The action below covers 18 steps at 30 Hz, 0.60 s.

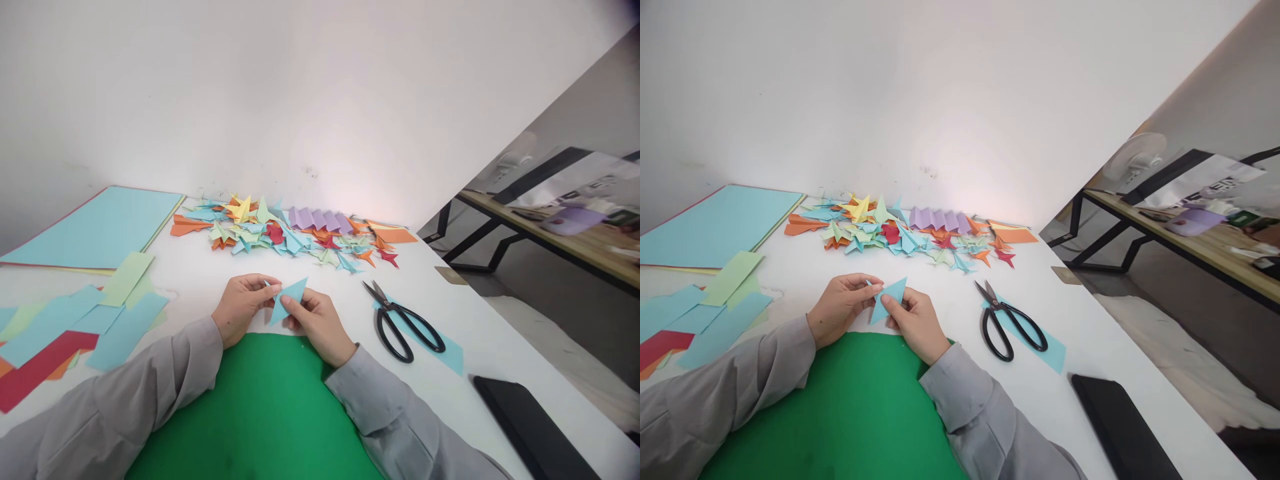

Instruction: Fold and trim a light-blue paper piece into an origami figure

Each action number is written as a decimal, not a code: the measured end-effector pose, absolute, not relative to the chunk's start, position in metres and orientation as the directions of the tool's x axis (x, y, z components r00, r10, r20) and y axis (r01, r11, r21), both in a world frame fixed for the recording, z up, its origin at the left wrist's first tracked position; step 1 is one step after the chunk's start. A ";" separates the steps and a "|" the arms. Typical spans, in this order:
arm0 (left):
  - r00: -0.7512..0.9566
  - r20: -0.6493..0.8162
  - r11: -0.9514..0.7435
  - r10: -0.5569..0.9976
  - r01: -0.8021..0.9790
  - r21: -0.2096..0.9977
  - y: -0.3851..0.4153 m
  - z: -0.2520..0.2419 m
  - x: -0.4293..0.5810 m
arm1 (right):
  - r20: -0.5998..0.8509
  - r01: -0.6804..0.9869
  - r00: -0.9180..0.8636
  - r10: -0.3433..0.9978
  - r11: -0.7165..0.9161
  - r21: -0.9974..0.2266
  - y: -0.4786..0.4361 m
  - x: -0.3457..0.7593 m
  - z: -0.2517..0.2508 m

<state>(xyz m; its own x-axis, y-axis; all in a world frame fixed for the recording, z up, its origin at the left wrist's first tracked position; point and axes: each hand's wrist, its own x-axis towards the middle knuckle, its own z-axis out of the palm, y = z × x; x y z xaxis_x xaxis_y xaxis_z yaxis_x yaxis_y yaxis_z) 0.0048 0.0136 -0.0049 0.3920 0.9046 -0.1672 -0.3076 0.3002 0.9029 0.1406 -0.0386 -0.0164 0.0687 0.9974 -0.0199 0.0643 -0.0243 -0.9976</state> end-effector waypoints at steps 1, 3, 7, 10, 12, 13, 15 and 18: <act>0.387 -0.169 0.300 0.907 -0.309 0.902 0.014 -0.005 0.005 | -0.018 0.069 0.072 0.997 -0.023 -0.997 -0.039 0.141 -0.016; 0.383 -0.172 0.305 0.908 -0.319 0.897 0.014 -0.006 0.004 | -0.020 0.070 0.071 0.997 -0.025 -0.997 -0.039 0.141 -0.017; 0.387 -0.181 0.319 0.904 -0.328 0.889 0.014 -0.005 0.004 | -0.024 0.060 0.074 0.997 -0.028 -0.998 -0.038 0.141 -0.017; 0.388 -0.190 0.331 0.902 -0.340 0.880 0.014 -0.005 0.004 | -0.021 0.051 0.073 0.997 -0.024 -0.998 -0.038 0.141 -0.017; 0.384 -0.197 0.341 0.902 -0.353 0.871 0.015 -0.005 0.004 | -0.012 0.051 0.062 0.998 -0.016 -0.999 -0.038 0.140 -0.016; 0.376 -0.200 0.342 0.905 -0.362 0.867 0.015 -0.006 0.004 | -0.005 0.055 0.053 0.999 -0.008 -0.998 -0.038 0.140 -0.015; 0.359 -0.203 0.339 0.911 -0.372 0.864 0.015 -0.006 0.004 | 0.008 0.066 0.033 0.999 0.006 -0.998 -0.038 0.139 -0.014; 0.347 -0.201 0.332 0.916 -0.375 0.865 0.015 -0.006 0.005 | 0.004 0.068 0.028 1.000 0.002 -0.998 -0.038 0.139 -0.014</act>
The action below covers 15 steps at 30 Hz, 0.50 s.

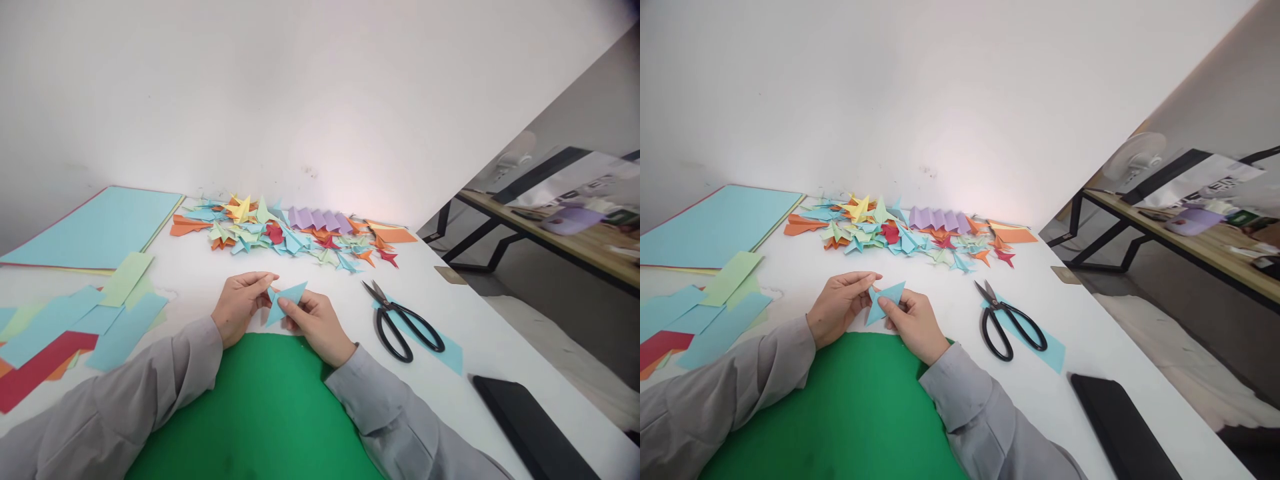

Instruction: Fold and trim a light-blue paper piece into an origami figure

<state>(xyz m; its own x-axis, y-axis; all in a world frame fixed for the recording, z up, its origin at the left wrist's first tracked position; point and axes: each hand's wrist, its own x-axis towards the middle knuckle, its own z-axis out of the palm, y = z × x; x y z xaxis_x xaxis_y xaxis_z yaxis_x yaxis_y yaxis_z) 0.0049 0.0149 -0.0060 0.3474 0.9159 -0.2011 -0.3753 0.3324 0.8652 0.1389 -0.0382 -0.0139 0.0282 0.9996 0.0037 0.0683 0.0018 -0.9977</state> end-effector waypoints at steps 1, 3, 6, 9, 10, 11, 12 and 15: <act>0.346 -0.202 0.333 0.916 -0.378 0.864 0.015 -0.006 0.005 | -0.003 0.066 0.035 0.999 -0.005 -0.998 -0.038 0.139 -0.014; 0.337 -0.198 0.329 0.921 -0.397 0.857 0.015 -0.005 0.005 | -0.020 0.059 0.056 0.998 -0.024 -0.998 -0.038 0.140 -0.015; 0.305 -0.186 0.312 0.934 -0.444 0.840 0.015 -0.004 0.005 | -0.044 0.047 0.087 0.995 -0.048 -0.998 -0.038 0.141 -0.017; 0.290 -0.186 0.308 0.939 -0.468 0.828 0.017 -0.005 0.004 | -0.050 0.046 0.087 0.995 -0.054 -0.997 -0.038 0.142 -0.018; 0.296 -0.184 0.311 0.937 -0.469 0.827 0.018 -0.005 0.004 | -0.051 0.048 0.087 0.995 -0.055 -0.997 -0.038 0.142 -0.018; 0.306 -0.181 0.314 0.935 -0.469 0.826 0.018 -0.006 0.004 | -0.052 0.048 0.088 0.995 -0.057 -0.997 -0.038 0.142 -0.019; 0.316 -0.177 0.316 0.932 -0.470 0.824 0.018 -0.006 0.004 | -0.055 0.047 0.088 0.995 -0.059 -0.997 -0.038 0.142 -0.019; 0.335 -0.183 0.334 0.925 -0.479 0.812 0.018 -0.006 0.003 | -0.056 0.042 0.084 0.995 -0.060 -0.997 -0.038 0.142 -0.019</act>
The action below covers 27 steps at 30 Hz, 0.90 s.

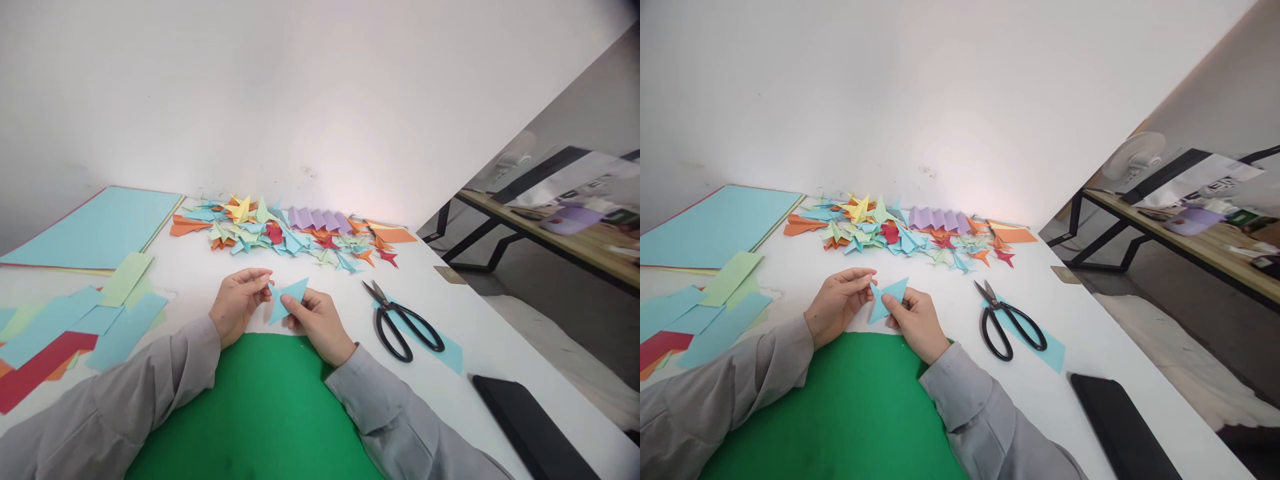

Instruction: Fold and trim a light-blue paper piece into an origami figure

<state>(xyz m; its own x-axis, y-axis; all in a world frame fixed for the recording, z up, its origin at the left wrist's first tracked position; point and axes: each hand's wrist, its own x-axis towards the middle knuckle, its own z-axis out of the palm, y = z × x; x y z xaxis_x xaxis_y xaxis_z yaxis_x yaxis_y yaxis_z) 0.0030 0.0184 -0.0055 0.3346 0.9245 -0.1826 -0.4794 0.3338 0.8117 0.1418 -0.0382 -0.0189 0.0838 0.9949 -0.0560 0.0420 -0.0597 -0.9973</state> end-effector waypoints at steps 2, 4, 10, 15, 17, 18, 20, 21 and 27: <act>0.341 -0.199 0.354 0.919 -0.489 0.797 0.018 -0.005 0.002 | -0.051 0.043 0.083 0.995 -0.055 -0.998 -0.038 0.142 -0.019; 0.344 -0.224 0.379 0.912 -0.497 0.781 0.019 -0.004 0.002 | -0.045 0.042 0.083 0.996 -0.048 -0.998 -0.038 0.142 -0.018; 0.283 -0.272 0.384 0.920 -0.509 0.770 0.019 -0.001 0.004 | -0.044 0.015 0.084 0.995 -0.046 -0.999 -0.037 0.141 -0.018; 0.367 -0.183 0.332 0.912 -0.398 0.855 0.014 -0.002 0.006 | -0.009 -0.059 0.158 0.987 0.000 -0.998 -0.035 0.143 -0.019; 0.407 -0.128 0.273 0.904 -0.320 0.907 0.013 -0.004 0.006 | -0.008 -0.072 0.154 0.988 0.003 -0.997 -0.035 0.143 -0.018; 0.422 -0.106 0.244 0.900 -0.288 0.926 0.013 -0.006 0.005 | -0.011 -0.068 0.146 0.989 -0.001 -0.998 -0.035 0.143 -0.018; 0.432 -0.075 0.202 0.898 -0.254 0.946 0.013 -0.008 0.005 | -0.012 -0.047 0.124 0.992 -0.006 -0.999 -0.035 0.142 -0.017; 0.431 -0.071 0.193 0.899 -0.247 0.950 0.013 -0.009 0.005 | -0.012 -0.034 0.112 0.994 -0.009 -0.999 -0.035 0.142 -0.017; 0.413 -0.084 0.223 0.907 -0.300 0.927 0.015 -0.007 0.004 | -0.048 0.025 0.067 0.997 -0.050 -0.998 -0.037 0.141 -0.016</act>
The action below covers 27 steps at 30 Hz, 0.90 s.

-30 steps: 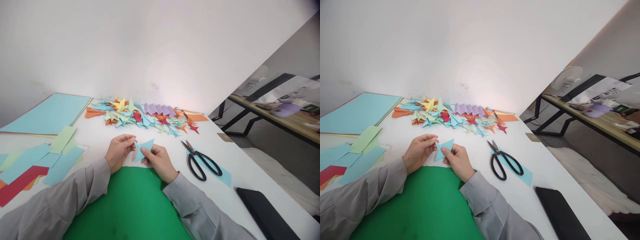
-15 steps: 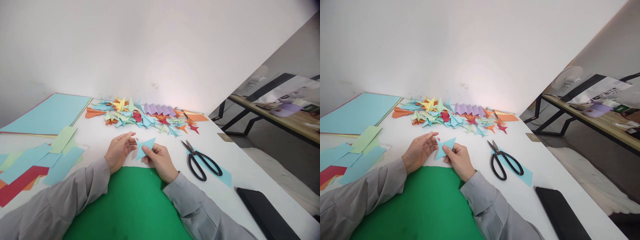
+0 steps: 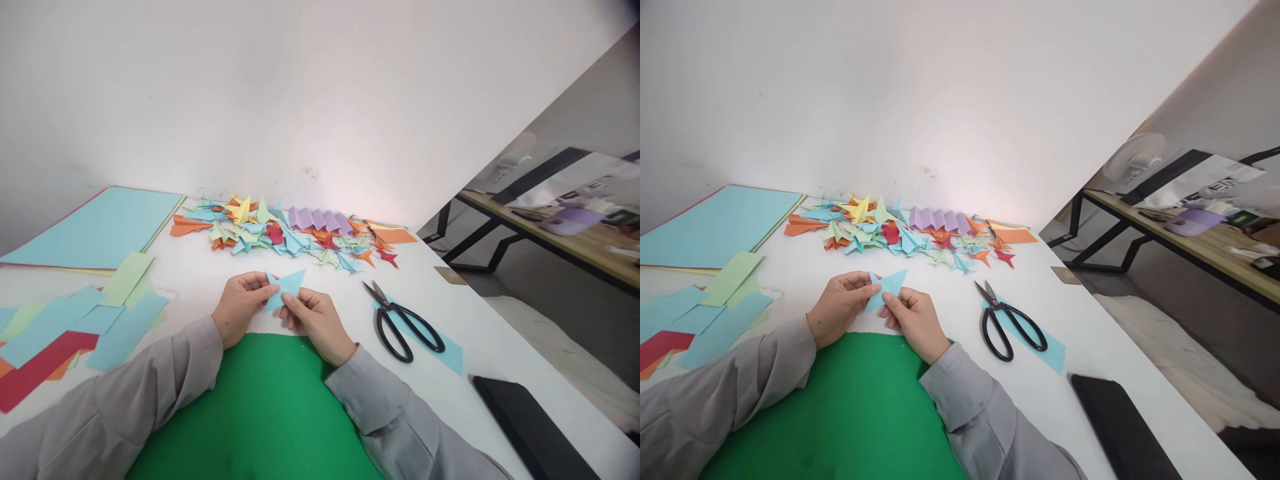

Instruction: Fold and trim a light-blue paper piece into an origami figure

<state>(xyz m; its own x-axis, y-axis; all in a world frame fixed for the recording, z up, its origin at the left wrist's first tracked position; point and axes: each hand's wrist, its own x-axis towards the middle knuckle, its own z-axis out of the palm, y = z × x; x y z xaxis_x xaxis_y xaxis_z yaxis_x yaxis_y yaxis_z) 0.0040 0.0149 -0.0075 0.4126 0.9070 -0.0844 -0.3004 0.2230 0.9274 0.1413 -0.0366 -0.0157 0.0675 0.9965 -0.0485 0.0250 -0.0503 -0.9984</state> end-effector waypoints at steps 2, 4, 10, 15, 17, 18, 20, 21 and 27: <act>0.403 -0.101 0.235 0.910 -0.298 0.925 0.015 -0.008 0.004 | -0.040 0.046 0.054 0.998 -0.043 -0.998 -0.037 0.141 -0.015; 0.390 -0.118 0.232 0.913 -0.260 0.937 0.014 -0.009 0.004 | -0.031 0.058 0.037 0.999 -0.033 -0.998 -0.037 0.141 -0.015; 0.384 -0.161 0.271 0.909 -0.252 0.929 0.014 -0.007 0.004 | 0.020 0.127 0.010 1.000 0.019 -0.992 -0.038 0.141 -0.014; 0.399 -0.169 0.293 0.901 -0.273 0.916 0.013 -0.004 0.004 | 0.053 0.157 -0.005 0.999 0.053 -0.986 -0.038 0.141 -0.013; 0.399 -0.166 0.294 0.902 -0.285 0.912 0.013 -0.004 0.004 | 0.050 0.155 0.006 0.999 0.049 -0.987 -0.038 0.141 -0.012; 0.397 -0.166 0.296 0.903 -0.293 0.909 0.013 -0.004 0.005 | 0.050 0.155 0.014 0.999 0.047 -0.987 -0.038 0.140 -0.012; 0.380 -0.168 0.299 0.910 -0.318 0.900 0.013 -0.004 0.005 | 0.049 0.161 0.033 0.998 0.043 -0.986 -0.038 0.140 -0.013; 0.368 -0.171 0.302 0.914 -0.336 0.892 0.013 -0.003 0.005 | 0.048 0.161 0.042 0.998 0.040 -0.986 -0.038 0.140 -0.013; 0.338 -0.235 0.376 0.911 -0.453 0.808 0.014 -0.001 0.006 | 0.013 0.096 0.065 0.998 0.007 -0.995 -0.037 0.141 -0.018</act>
<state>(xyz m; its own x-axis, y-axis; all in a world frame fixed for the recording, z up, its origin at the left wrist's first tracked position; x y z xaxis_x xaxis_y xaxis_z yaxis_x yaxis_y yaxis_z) 0.0057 0.0140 -0.0007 0.3381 0.9113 -0.2351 -0.4525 0.3765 0.8084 0.1406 -0.0374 -0.0177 0.0655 0.9978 0.0130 0.0962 0.0067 -0.9953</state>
